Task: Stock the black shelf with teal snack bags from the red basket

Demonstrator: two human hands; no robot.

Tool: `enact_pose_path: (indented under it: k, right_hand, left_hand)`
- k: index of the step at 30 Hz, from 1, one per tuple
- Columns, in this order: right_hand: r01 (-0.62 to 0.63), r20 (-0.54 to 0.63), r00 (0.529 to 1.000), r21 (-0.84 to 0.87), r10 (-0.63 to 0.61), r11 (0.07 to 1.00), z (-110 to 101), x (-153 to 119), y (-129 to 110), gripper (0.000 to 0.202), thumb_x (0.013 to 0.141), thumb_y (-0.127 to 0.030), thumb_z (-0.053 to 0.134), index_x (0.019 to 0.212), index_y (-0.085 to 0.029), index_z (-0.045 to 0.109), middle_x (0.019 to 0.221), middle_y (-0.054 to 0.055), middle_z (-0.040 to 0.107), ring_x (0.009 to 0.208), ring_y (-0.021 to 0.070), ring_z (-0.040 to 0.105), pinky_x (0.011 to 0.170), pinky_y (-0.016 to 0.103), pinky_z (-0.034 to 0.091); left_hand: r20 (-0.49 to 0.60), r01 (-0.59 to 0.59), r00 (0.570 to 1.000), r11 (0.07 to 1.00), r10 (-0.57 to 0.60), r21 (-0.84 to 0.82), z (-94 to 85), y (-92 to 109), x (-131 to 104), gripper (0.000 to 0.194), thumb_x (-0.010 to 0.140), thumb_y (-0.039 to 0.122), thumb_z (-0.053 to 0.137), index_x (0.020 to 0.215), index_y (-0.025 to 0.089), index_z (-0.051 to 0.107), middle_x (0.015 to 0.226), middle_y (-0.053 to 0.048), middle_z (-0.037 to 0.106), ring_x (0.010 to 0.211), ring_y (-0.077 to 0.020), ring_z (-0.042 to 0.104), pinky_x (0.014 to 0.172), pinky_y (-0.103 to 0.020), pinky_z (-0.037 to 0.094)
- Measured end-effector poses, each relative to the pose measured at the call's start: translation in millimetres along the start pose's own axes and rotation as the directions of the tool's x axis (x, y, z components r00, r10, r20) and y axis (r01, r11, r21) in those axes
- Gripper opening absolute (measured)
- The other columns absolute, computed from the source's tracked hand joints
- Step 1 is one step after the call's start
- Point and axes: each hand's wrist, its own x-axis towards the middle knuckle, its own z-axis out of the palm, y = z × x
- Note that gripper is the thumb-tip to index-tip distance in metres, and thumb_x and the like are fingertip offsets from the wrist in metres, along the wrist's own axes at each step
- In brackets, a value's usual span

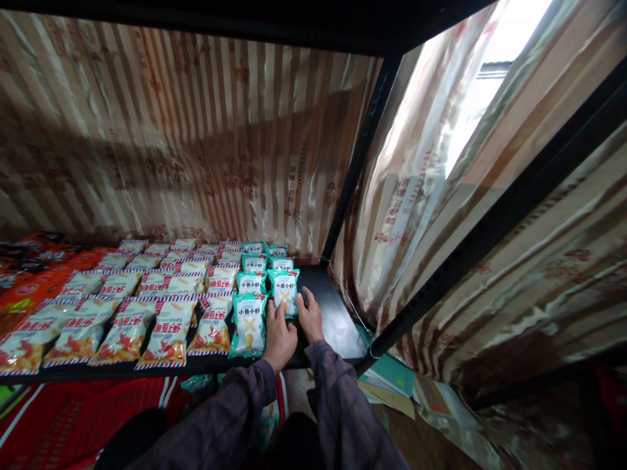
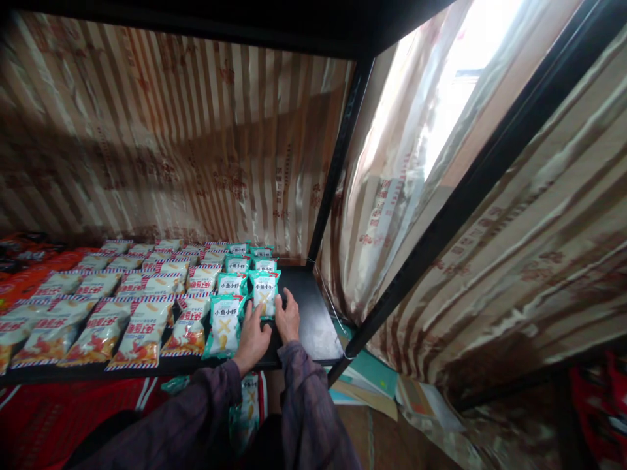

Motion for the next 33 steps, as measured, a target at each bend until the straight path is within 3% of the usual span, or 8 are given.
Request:
enact_pose_path:
  k: [5, 10, 21, 33]
  right_hand:
    - [-0.095, 0.154, 0.984, 0.03, 0.089, 0.995, 5.4, 15.0, -2.1, 0.064, 0.08, -0.057, 0.047, 0.131, -0.019, 0.049, 0.136, 0.009, 0.051, 0.126, 0.0225, 0.046, 0.107, 0.037, 0.031]
    - [-0.109, 0.188, 0.977, 0.036, 0.1, 0.993, 12.2, 23.3, -4.8, 0.059, 0.084, -0.058, 0.041, 0.13, -0.023, 0.049, 0.134, 0.006, 0.054, 0.123, 0.0212, 0.049, 0.106, 0.035, 0.033]
    - [-0.082, 0.173, 0.982, 0.059, 0.071, 0.995, 13.3, 22.0, -3.7, 0.057, 0.083, -0.06, 0.04, 0.125, -0.023, 0.055, 0.123, 0.006, 0.062, 0.114, 0.0209, 0.055, 0.101, 0.034, 0.038]
    - [-0.05, 0.067, 0.997, 0.036, 0.047, 0.998, -4.2, 7.0, -15.3, 0.059, 0.083, -0.057, 0.042, 0.127, -0.018, 0.053, 0.135, 0.01, 0.052, 0.128, 0.0228, 0.044, 0.108, 0.036, 0.031]
  left_hand:
    - [0.006, 0.023, 1.0, 0.999, -0.024, 0.026, 3.7, 2.0, -2.7, 0.064, 0.072, 0.006, 0.046, 0.135, 0.005, 0.039, 0.152, -0.019, 0.018, 0.142, -0.0286, 0.014, 0.115, -0.036, 0.017]
    - [0.0, 0.049, 0.999, 0.998, -0.049, 0.036, 5.6, 3.2, -4.5, 0.065, 0.071, 0.004, 0.046, 0.136, 0.004, 0.038, 0.152, -0.021, 0.016, 0.141, -0.0281, 0.014, 0.115, -0.036, 0.016]
    - [0.025, 0.061, 0.998, 0.998, -0.062, 0.027, -0.5, 9.3, -4.1, 0.064, 0.072, 0.003, 0.046, 0.136, 0.0, 0.038, 0.151, -0.025, 0.015, 0.141, -0.0309, 0.013, 0.116, -0.038, 0.015]
    - [0.013, 0.041, 0.999, 0.998, -0.04, -0.055, 2.4, 12.5, -18.4, 0.068, 0.069, 0.002, 0.045, 0.137, 0.002, 0.037, 0.153, -0.021, 0.01, 0.142, -0.0271, 0.004, 0.117, -0.038, 0.012]
